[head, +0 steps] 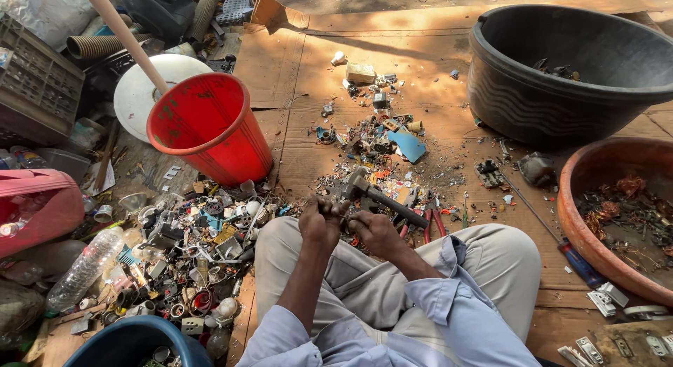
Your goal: The person sits on the ground and uses a hammer and pliers to dismantle a metal gear-like object. They repeatedly strike the object to break it apart and use pliers to pull out small metal pieces, discarding them into a nearby bucket.
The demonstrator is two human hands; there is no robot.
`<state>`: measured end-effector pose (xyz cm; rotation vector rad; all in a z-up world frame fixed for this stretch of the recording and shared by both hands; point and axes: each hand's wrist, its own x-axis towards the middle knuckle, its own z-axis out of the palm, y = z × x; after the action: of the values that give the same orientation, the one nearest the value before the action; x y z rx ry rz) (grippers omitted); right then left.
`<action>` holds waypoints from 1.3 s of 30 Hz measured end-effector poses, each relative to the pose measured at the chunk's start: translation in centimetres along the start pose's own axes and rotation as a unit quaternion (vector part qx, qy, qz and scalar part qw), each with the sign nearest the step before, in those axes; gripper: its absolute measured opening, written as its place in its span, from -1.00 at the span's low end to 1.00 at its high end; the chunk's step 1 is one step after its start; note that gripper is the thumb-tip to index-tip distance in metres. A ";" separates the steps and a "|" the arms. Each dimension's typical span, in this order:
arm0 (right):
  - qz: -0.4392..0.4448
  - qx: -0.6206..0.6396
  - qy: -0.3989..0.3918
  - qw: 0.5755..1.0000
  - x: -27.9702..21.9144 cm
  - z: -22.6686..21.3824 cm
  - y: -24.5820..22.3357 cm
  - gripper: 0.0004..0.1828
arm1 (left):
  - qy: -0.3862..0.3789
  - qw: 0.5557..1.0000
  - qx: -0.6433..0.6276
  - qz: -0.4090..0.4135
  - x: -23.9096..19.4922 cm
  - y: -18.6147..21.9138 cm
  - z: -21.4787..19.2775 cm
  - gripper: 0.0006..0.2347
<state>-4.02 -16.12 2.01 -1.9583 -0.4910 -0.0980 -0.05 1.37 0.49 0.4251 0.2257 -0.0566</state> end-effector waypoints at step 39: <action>0.023 -0.168 0.091 0.981 0.8 0.8 -5.6 -0.81 | -0.066 0.875 0.436 0.200 -2.5 4.8 2.7 -0.80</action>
<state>-5.50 -13.23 6.71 -2.2635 -0.3235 -0.3470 -1.46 4.62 5.39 1.3625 -0.0443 0.2326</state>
